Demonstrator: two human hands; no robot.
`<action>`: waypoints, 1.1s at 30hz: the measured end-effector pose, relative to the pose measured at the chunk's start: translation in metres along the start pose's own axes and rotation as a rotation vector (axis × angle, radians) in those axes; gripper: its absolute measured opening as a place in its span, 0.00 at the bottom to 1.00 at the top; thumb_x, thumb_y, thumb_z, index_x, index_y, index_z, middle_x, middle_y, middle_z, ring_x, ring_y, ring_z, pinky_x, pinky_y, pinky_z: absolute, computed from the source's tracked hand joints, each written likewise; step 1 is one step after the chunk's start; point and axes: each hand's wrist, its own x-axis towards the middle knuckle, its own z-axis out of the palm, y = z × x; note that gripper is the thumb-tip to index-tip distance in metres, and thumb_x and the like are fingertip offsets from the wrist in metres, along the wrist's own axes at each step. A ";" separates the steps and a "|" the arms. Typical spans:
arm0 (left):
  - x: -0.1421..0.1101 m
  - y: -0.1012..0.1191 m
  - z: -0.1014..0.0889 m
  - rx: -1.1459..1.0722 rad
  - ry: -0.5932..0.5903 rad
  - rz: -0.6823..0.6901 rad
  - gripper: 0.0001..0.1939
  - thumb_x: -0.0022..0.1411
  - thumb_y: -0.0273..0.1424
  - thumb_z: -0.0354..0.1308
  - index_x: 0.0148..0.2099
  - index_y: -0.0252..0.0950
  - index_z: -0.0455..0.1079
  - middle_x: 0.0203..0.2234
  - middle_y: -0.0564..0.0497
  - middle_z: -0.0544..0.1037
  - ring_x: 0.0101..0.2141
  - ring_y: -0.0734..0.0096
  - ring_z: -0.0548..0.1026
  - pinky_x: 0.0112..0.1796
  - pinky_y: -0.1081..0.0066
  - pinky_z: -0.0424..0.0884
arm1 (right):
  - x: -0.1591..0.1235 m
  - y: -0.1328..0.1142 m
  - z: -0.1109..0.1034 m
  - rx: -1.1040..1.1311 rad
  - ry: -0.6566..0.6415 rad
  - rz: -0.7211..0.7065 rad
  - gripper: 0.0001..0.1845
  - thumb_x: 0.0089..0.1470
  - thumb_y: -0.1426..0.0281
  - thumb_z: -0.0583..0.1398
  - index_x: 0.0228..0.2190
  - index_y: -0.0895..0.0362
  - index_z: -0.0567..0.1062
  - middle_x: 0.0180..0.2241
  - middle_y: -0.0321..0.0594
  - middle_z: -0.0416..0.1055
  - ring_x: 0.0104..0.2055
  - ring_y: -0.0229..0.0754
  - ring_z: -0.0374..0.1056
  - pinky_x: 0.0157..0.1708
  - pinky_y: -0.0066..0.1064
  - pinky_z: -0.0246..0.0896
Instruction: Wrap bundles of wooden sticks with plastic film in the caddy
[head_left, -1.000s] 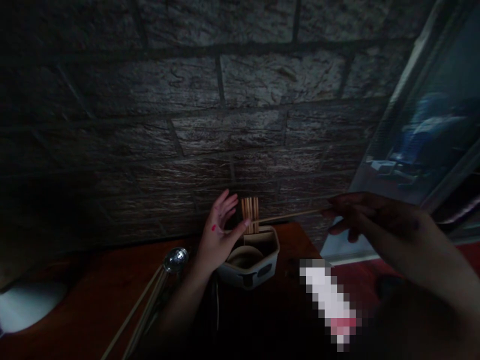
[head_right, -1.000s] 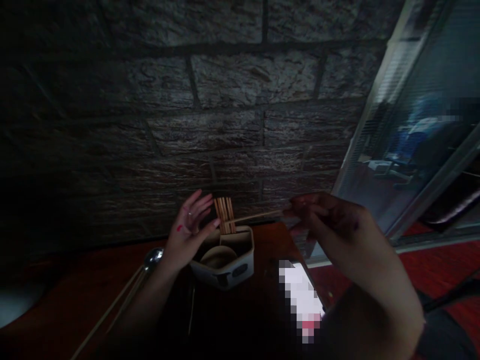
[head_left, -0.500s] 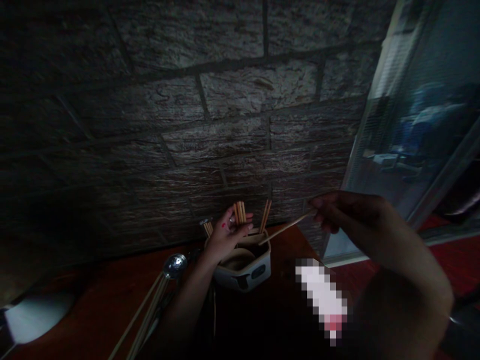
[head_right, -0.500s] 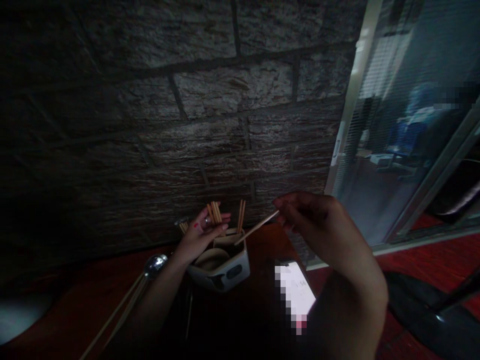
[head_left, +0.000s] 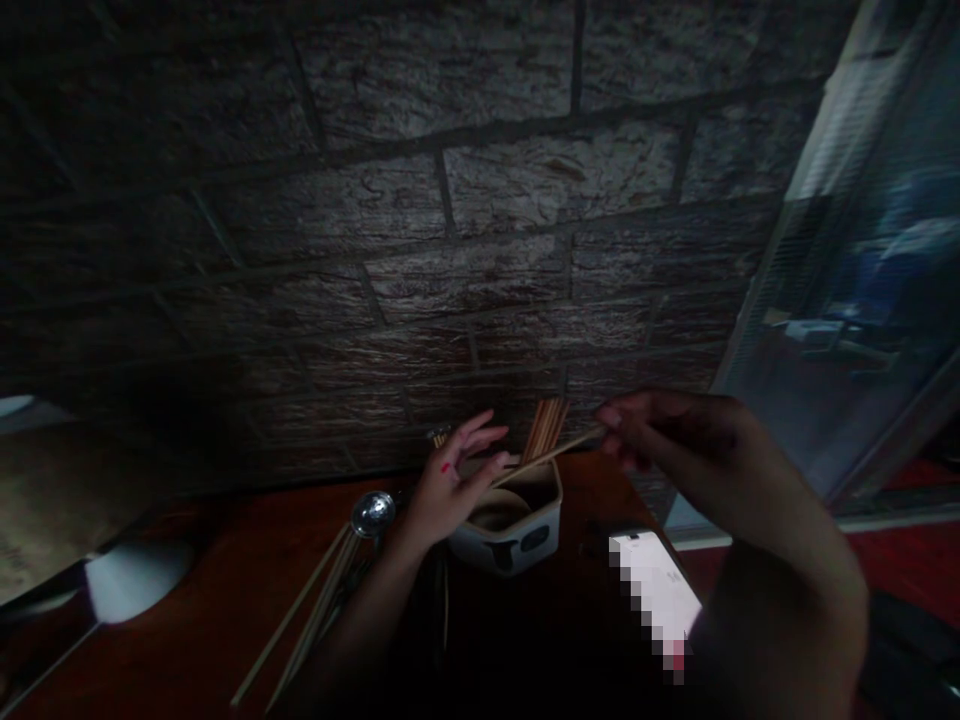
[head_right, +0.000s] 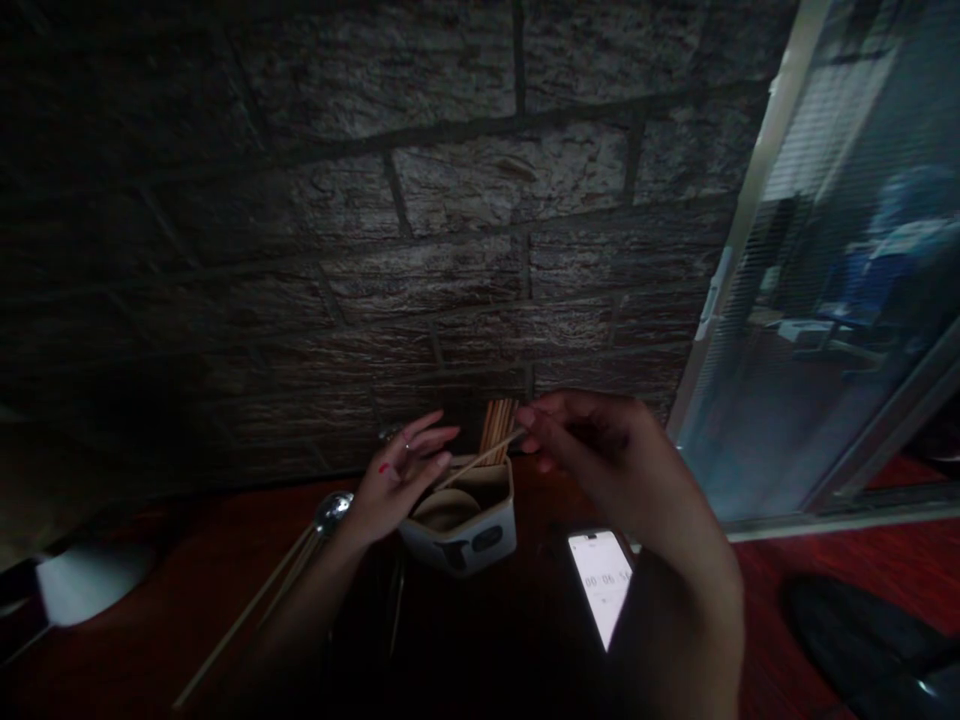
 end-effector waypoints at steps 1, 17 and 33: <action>-0.002 0.005 0.000 0.027 -0.033 0.032 0.28 0.63 0.34 0.60 0.63 0.40 0.59 0.55 0.43 0.73 0.55 0.63 0.71 0.56 0.61 0.67 | 0.001 -0.002 0.007 0.015 -0.008 -0.008 0.15 0.52 0.56 0.64 0.30 0.56 0.79 0.25 0.38 0.77 0.25 0.34 0.72 0.24 0.22 0.68; -0.012 -0.014 -0.030 -0.348 0.284 -0.012 0.17 0.67 0.45 0.51 0.42 0.36 0.69 0.21 0.56 0.63 0.24 0.76 0.62 0.27 0.76 0.61 | 0.023 0.037 0.024 -0.204 -0.027 -0.039 0.18 0.52 0.55 0.63 0.38 0.55 0.76 0.36 0.44 0.78 0.33 0.42 0.75 0.30 0.29 0.69; -0.014 0.000 -0.060 0.505 0.233 0.109 0.15 0.68 0.37 0.51 0.50 0.37 0.75 0.45 0.45 0.78 0.47 0.62 0.75 0.49 0.65 0.68 | 0.020 0.025 0.055 -0.340 -0.174 -0.017 0.14 0.56 0.56 0.60 0.34 0.54 0.76 0.32 0.40 0.77 0.34 0.42 0.73 0.35 0.32 0.67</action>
